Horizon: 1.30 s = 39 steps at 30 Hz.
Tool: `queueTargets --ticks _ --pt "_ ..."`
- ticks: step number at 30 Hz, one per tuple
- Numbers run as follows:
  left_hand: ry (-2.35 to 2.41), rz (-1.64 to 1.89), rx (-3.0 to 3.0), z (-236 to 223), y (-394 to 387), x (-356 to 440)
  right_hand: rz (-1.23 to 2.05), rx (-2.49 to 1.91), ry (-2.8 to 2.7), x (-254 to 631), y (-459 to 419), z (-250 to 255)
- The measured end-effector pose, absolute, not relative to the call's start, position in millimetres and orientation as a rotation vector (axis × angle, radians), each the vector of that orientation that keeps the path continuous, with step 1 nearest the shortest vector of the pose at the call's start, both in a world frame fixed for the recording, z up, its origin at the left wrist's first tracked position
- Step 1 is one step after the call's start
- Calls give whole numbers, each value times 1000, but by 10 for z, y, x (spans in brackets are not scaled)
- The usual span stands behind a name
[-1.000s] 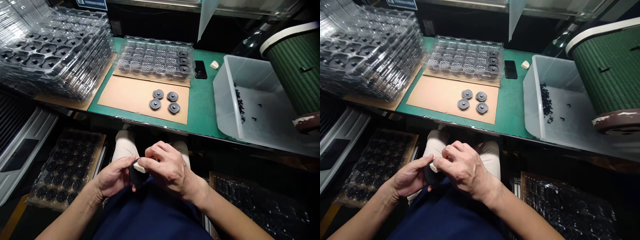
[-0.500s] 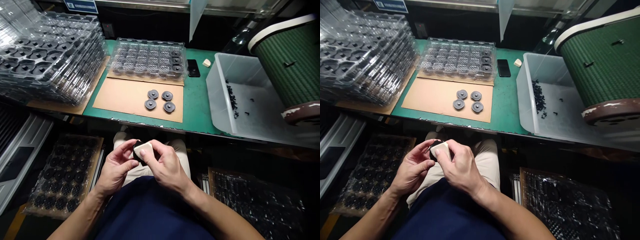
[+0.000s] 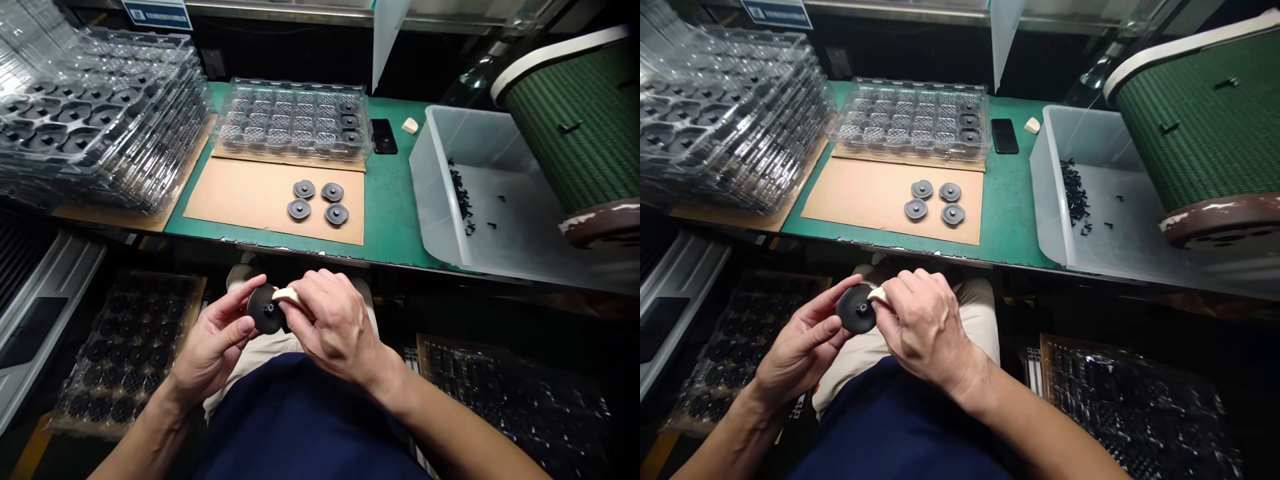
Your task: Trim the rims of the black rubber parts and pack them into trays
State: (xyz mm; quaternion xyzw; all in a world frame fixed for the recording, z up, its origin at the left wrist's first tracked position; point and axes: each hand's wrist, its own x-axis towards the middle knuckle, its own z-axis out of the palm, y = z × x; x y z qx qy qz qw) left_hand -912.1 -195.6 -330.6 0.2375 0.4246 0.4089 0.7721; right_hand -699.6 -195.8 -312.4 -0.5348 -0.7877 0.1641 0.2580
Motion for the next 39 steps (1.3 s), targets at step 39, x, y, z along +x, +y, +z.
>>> queueTargets --ticks 39 --pt "1221 589 673 -3473 -1983 -8830 1011 -1587 -1201 -6436 -1973 -3558"
